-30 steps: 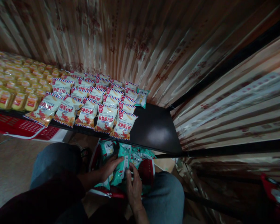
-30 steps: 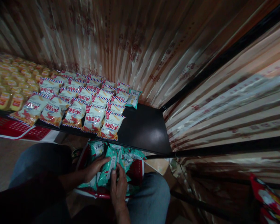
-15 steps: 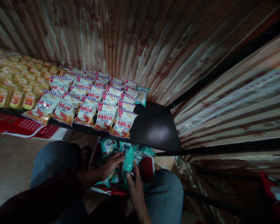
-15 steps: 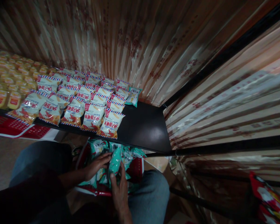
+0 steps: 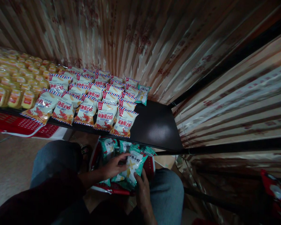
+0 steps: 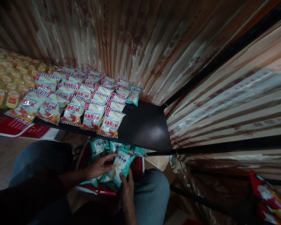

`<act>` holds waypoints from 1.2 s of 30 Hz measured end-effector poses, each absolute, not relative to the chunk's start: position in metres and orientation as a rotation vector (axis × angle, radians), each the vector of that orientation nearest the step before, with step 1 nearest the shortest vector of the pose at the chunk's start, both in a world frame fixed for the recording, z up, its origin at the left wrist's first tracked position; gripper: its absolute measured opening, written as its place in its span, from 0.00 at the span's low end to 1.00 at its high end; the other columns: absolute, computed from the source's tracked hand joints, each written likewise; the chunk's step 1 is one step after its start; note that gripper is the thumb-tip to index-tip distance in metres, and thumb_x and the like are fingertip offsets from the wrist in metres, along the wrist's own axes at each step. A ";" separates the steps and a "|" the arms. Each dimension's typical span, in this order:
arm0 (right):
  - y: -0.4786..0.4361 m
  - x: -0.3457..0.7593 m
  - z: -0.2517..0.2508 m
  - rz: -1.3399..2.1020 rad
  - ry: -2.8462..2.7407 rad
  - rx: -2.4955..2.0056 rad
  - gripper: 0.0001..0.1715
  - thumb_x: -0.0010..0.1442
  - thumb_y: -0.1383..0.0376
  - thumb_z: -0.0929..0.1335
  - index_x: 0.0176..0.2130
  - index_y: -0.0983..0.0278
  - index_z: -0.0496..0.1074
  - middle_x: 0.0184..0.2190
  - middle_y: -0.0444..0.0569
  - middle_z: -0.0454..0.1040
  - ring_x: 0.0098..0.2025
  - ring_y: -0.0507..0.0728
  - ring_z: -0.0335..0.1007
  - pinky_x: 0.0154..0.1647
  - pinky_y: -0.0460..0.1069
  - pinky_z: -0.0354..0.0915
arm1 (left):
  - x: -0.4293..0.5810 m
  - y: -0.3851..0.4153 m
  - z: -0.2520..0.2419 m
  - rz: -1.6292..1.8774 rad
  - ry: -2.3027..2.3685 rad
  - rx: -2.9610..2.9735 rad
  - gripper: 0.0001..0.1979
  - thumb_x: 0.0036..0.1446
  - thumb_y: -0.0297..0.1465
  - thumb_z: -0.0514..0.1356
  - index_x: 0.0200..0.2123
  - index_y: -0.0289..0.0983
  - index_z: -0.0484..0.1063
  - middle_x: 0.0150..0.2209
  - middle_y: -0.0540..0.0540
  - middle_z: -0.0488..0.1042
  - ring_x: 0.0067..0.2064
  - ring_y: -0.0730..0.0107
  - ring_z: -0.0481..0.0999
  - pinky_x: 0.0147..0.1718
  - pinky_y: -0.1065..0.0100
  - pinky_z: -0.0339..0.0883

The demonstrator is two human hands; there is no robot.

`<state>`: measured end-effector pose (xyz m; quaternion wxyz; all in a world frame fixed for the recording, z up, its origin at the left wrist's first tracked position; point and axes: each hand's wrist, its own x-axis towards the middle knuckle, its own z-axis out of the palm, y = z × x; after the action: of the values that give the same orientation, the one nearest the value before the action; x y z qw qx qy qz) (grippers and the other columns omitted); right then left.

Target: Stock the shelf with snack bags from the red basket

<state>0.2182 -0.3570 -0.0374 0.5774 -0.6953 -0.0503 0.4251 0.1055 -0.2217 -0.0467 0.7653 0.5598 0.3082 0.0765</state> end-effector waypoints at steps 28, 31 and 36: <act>-0.350 0.232 -0.045 0.503 -0.373 -1.836 0.35 0.52 0.43 0.66 0.47 0.66 0.69 0.39 0.56 0.79 0.40 0.61 0.74 0.37 0.51 0.69 | 0.126 -0.235 -0.013 0.542 0.568 1.922 0.24 0.61 0.31 0.52 0.60 0.44 0.60 0.55 0.45 0.70 0.56 0.68 0.68 0.56 0.64 0.64; -0.342 0.239 -0.040 0.470 -0.347 -1.865 0.39 0.51 0.40 0.64 0.48 0.68 0.68 0.38 0.57 0.78 0.40 0.62 0.73 0.37 0.51 0.68 | 0.133 -0.232 -0.010 0.602 0.553 1.953 0.23 0.61 0.31 0.51 0.60 0.44 0.59 0.55 0.44 0.69 0.57 0.66 0.68 0.56 0.62 0.64; -0.326 0.255 -0.031 0.429 -0.346 -1.879 0.40 0.53 0.39 0.61 0.48 0.68 0.68 0.39 0.57 0.77 0.39 0.62 0.72 0.39 0.53 0.67 | 0.145 -0.227 -0.007 0.676 0.560 1.955 0.22 0.63 0.30 0.48 0.60 0.39 0.60 0.56 0.41 0.67 0.58 0.65 0.66 0.58 0.60 0.63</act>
<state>0.2553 -0.3261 -0.0314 0.5577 -0.7965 -0.1466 0.1818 0.1448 -0.2268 -0.0075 0.4789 0.8007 0.2296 0.2771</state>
